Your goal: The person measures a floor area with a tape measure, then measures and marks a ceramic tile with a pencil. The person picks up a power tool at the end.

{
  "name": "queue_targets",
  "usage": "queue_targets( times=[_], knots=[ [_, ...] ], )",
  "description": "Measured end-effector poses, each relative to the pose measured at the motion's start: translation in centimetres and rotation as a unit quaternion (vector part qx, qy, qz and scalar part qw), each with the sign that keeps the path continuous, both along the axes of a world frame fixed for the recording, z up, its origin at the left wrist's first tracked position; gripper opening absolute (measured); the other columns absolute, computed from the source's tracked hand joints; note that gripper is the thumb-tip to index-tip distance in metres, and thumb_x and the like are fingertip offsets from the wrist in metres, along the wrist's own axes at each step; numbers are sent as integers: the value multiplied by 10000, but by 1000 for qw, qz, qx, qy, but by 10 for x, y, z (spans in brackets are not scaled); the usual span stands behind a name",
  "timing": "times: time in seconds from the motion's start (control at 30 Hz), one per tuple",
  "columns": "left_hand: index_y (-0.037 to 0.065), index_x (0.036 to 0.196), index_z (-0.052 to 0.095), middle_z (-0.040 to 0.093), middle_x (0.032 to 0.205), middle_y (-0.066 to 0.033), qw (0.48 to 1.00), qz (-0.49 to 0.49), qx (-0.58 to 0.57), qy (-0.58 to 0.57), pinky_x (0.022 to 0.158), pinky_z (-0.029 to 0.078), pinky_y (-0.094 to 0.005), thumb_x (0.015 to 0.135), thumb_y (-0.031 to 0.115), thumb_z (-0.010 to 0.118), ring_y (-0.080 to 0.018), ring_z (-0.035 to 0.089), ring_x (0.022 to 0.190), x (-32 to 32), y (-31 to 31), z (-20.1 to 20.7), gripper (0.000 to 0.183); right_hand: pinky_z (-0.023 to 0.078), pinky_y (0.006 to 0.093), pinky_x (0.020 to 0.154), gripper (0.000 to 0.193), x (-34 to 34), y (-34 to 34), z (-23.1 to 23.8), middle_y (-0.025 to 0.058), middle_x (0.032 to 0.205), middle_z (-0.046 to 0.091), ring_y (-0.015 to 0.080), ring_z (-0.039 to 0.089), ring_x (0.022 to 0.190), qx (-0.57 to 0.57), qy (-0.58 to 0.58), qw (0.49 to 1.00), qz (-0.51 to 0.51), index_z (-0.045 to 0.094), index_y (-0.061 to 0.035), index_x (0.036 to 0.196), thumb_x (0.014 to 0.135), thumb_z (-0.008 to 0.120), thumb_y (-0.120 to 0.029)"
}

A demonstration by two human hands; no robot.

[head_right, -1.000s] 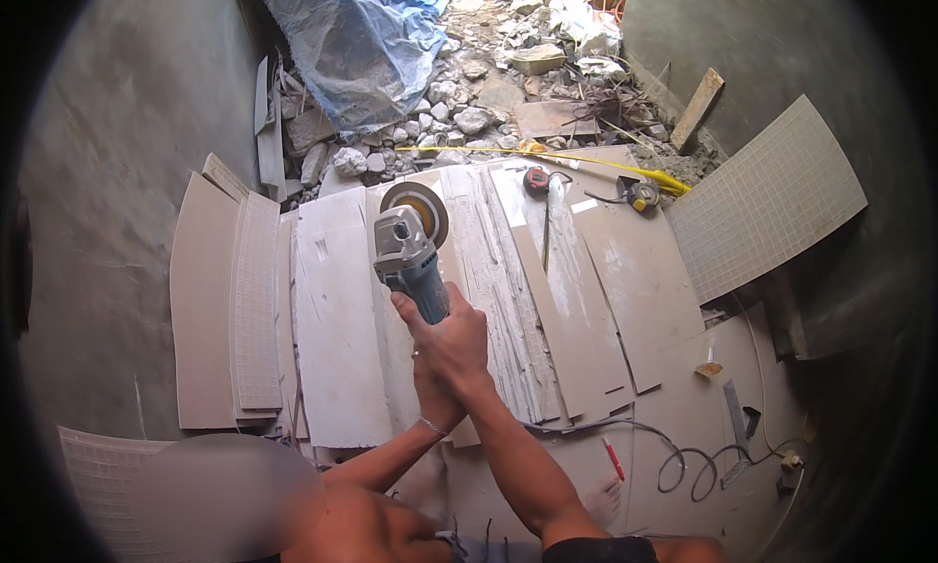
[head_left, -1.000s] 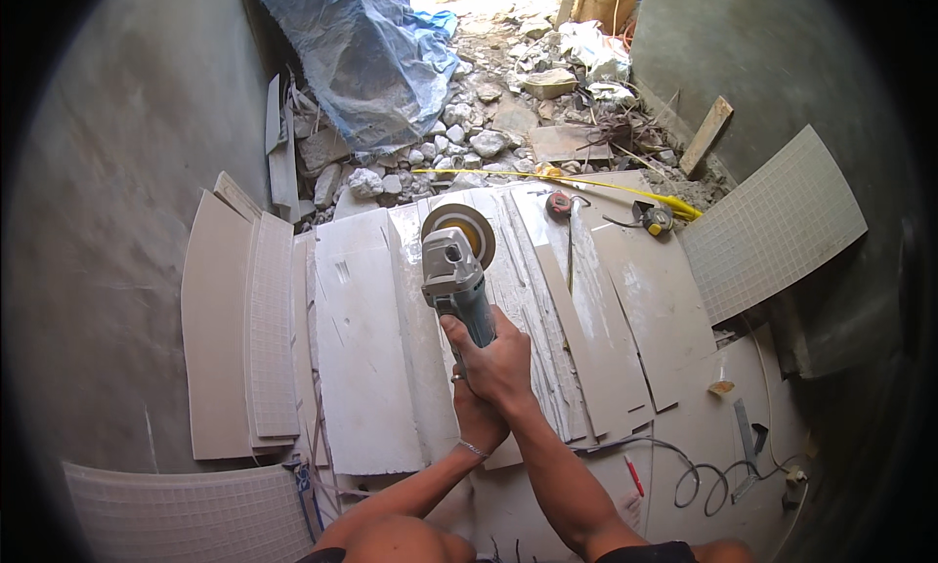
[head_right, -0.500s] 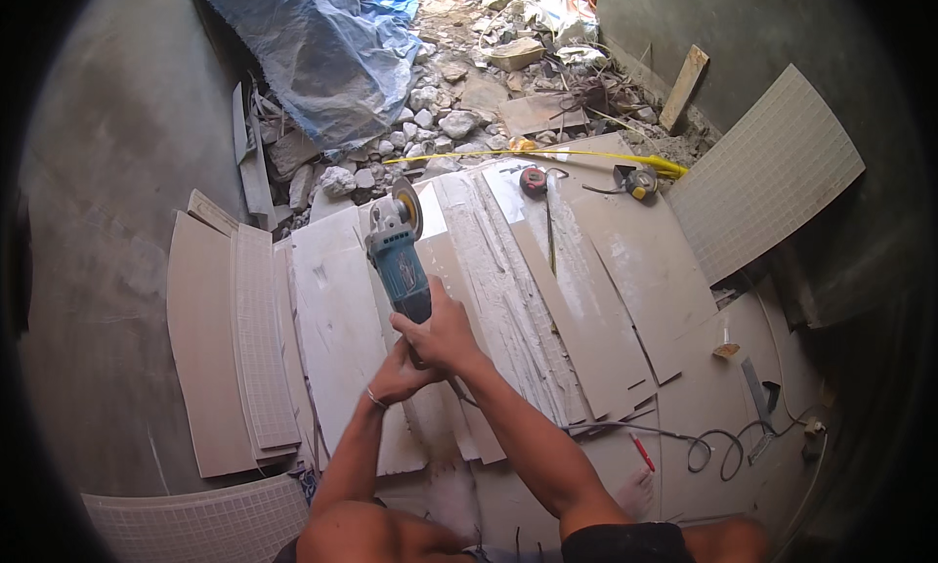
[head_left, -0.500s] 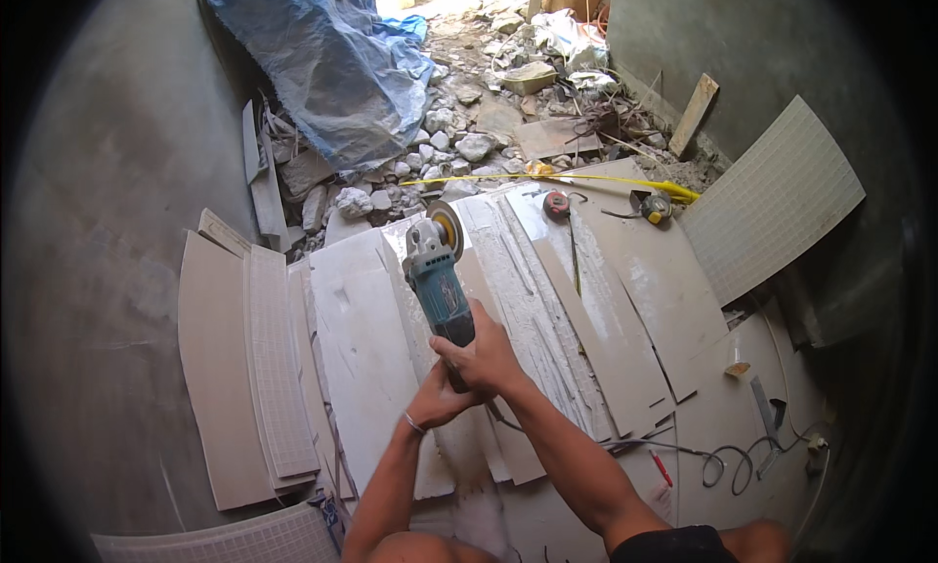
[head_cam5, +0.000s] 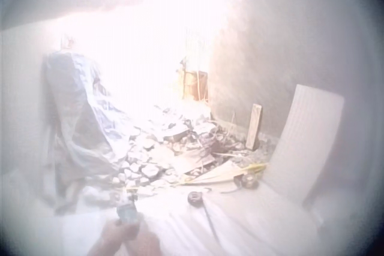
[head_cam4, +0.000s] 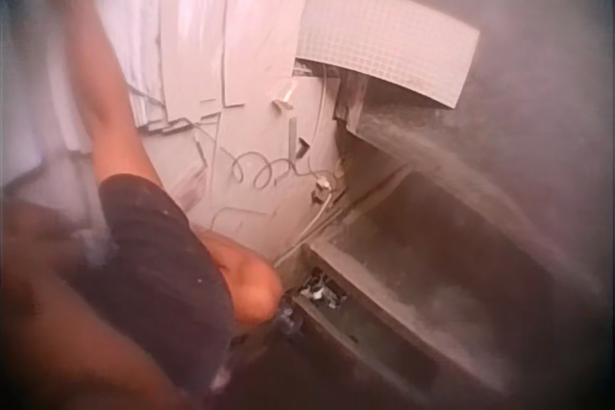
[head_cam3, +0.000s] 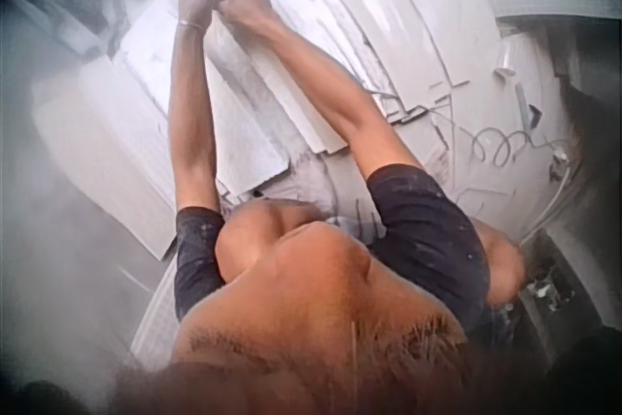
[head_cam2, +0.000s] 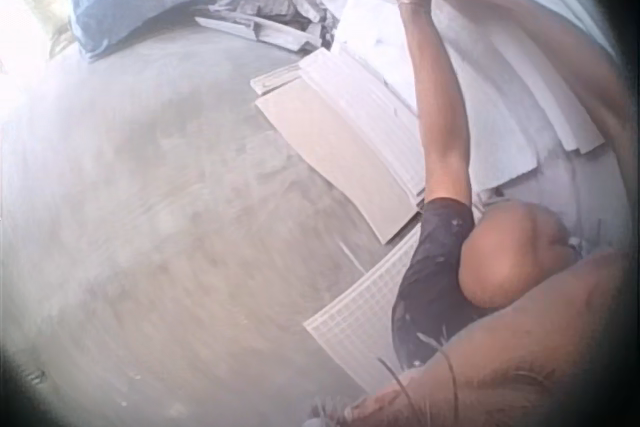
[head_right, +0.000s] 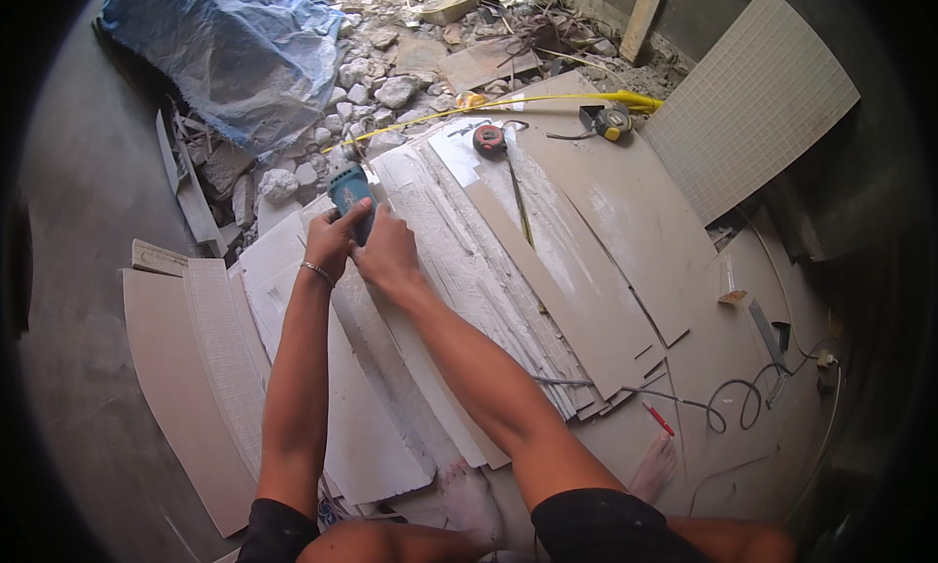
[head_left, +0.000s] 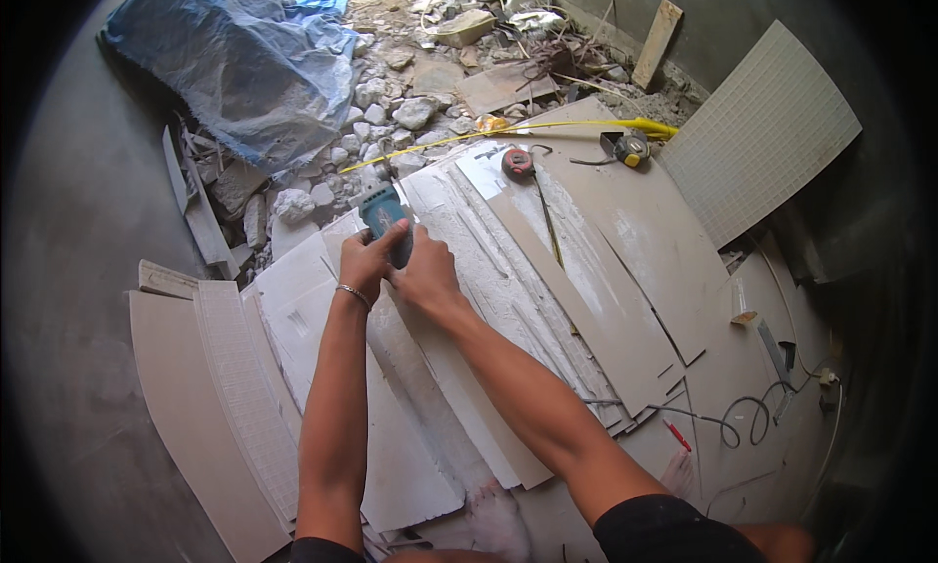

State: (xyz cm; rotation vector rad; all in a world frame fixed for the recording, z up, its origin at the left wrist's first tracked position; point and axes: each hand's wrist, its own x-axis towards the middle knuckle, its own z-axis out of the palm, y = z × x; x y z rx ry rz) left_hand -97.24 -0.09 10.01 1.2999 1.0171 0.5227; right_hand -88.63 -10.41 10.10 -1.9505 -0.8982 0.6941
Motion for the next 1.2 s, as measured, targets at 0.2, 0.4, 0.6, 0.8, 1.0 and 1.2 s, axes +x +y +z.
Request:
queue_targets(
  times=[0.2,0.4,0.6,0.8,1.0,1.2],
  knots=[
    [-58,1130,709,752,998,-93,999,37,-10,-33,682,580,-293,928,277,852,-148,716,793,9,16,-17,417,580,503,989,615,5,17,0,316,1140,711,476,705,1103,-24,24,999,-6,548,78,1231,764,877,-150],
    [-74,1122,697,747,982,-102,999,27,0,-30,697,584,-300,920,298,858,-151,709,777,7,22,-22,453,584,497,987,619,5,21,-1,314,1154,709,474,708,1102,-23,29,999,-2,544,77,1227,759,883,-145],
    [-82,1128,695,746,998,-109,999,21,-3,-24,716,595,-315,924,337,852,-164,717,798,6,26,-26,492,587,489,986,625,4,22,0,311,1162,709,468,709,1108,-34,21,999,-2,543,77,1229,761,893,-145],
    [-83,1107,704,748,995,-100,999,30,2,-12,720,592,-314,919,349,859,-160,715,797,6,29,-30,496,577,496,998,602,3,25,-4,323,1157,706,477,702,1118,-25,21,999,-11,558,84,1225,761,869,-141],
    [-90,1119,709,753,1002,-100,999,24,-1,-20,726,589,-308,918,347,860,-158,718,804,6,28,-28,504,570,511,998,555,3,27,-8,337,1131,712,497,701,1104,-16,30,999,-23,593,95,1211,758,822,-130],
    [-89,1119,709,753,999,-97,999,28,-6,-15,726,588,-303,925,339,854,-157,719,803,7,28,-28,492,572,503,1001,561,3,26,-3,328,1151,710,484,700,1121,-22,39,999,-26,587,94,1214,759,839,-116]
  ],
)
